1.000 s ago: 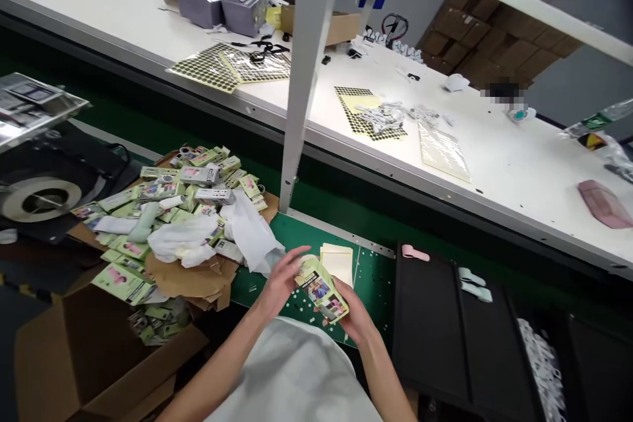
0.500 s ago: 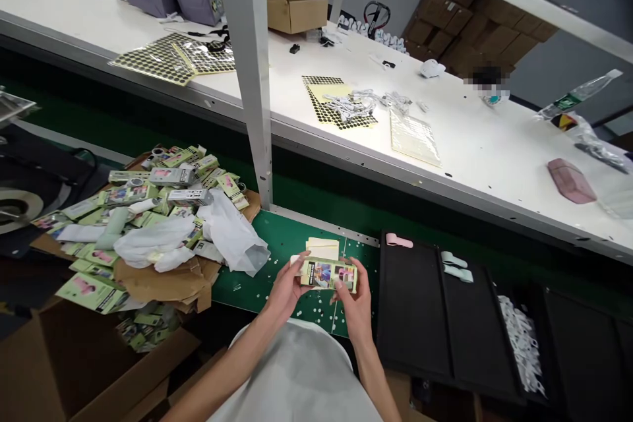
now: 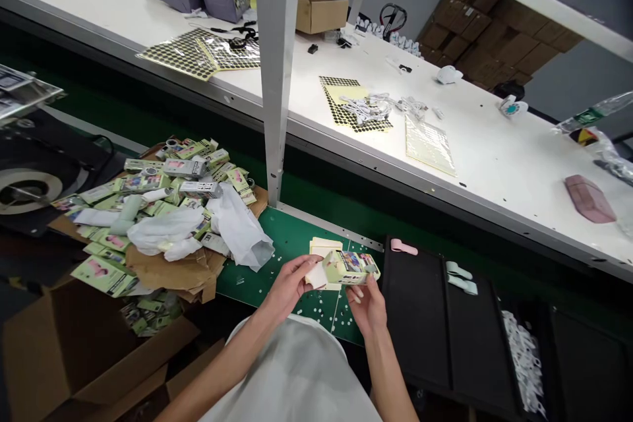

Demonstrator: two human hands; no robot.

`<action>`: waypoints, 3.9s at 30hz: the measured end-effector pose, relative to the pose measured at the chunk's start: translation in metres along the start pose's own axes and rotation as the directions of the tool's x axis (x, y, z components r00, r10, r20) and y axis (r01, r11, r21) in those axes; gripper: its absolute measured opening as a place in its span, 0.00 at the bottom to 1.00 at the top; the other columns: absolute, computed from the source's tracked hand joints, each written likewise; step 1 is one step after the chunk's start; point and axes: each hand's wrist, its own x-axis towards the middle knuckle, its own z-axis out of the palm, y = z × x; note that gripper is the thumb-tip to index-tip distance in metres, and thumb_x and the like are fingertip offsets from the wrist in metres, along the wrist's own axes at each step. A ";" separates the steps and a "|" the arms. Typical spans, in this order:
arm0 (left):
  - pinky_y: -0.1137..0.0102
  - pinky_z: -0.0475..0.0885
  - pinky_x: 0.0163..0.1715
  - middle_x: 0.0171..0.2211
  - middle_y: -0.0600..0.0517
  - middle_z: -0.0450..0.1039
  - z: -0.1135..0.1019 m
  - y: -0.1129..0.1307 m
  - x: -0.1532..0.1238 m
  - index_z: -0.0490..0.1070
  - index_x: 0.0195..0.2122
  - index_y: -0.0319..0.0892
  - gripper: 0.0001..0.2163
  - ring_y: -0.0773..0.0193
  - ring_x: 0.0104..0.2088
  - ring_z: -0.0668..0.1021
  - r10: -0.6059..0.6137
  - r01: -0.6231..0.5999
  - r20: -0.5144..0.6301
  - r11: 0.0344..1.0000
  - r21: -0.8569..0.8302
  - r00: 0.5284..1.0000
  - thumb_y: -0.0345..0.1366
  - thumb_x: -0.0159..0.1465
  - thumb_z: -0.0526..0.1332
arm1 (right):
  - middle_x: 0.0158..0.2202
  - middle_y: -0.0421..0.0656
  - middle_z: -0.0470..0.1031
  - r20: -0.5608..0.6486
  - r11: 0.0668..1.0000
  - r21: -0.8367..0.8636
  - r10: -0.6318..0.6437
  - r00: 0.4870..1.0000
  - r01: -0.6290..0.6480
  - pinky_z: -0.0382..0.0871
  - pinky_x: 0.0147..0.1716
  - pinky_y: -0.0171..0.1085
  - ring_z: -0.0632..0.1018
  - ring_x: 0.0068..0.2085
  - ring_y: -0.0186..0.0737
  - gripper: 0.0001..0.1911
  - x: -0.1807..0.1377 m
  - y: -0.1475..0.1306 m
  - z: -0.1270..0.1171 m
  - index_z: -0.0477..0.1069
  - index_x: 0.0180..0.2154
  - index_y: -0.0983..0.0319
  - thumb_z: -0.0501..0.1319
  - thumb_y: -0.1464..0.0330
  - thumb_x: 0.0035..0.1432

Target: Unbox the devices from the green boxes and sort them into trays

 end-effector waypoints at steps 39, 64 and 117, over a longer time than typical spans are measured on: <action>0.68 0.70 0.33 0.30 0.50 0.76 0.007 0.024 0.007 0.75 0.34 0.43 0.24 0.58 0.33 0.76 0.209 -0.187 -0.003 0.882 0.432 0.978 0.60 0.65 0.56 | 0.46 0.45 0.77 0.362 0.560 -0.611 -0.431 0.827 0.560 0.79 0.38 0.40 0.81 0.42 0.45 0.30 -0.027 -0.061 0.057 0.66 0.54 0.56 0.73 0.61 0.51; 0.66 0.75 0.31 0.35 0.45 0.80 -0.048 -0.015 0.069 0.71 0.56 0.37 0.21 0.55 0.32 0.81 -0.470 0.493 0.152 0.843 -0.215 0.870 0.46 0.69 0.58 | 0.39 0.43 0.82 0.352 0.288 -0.852 -0.304 0.885 0.438 0.71 0.28 0.35 0.77 0.30 0.38 0.25 -0.013 -0.028 0.069 0.74 0.48 0.58 0.72 0.54 0.51; 0.63 0.79 0.36 0.37 0.50 0.76 -0.010 0.016 0.008 0.69 0.34 0.43 0.12 0.57 0.38 0.80 -0.294 0.246 0.221 0.944 0.222 0.930 0.27 0.48 0.65 | 0.48 0.48 0.79 0.374 0.675 -0.594 -0.251 0.893 0.438 0.79 0.41 0.42 0.81 0.45 0.48 0.23 -0.034 -0.061 0.009 0.73 0.49 0.57 0.72 0.60 0.53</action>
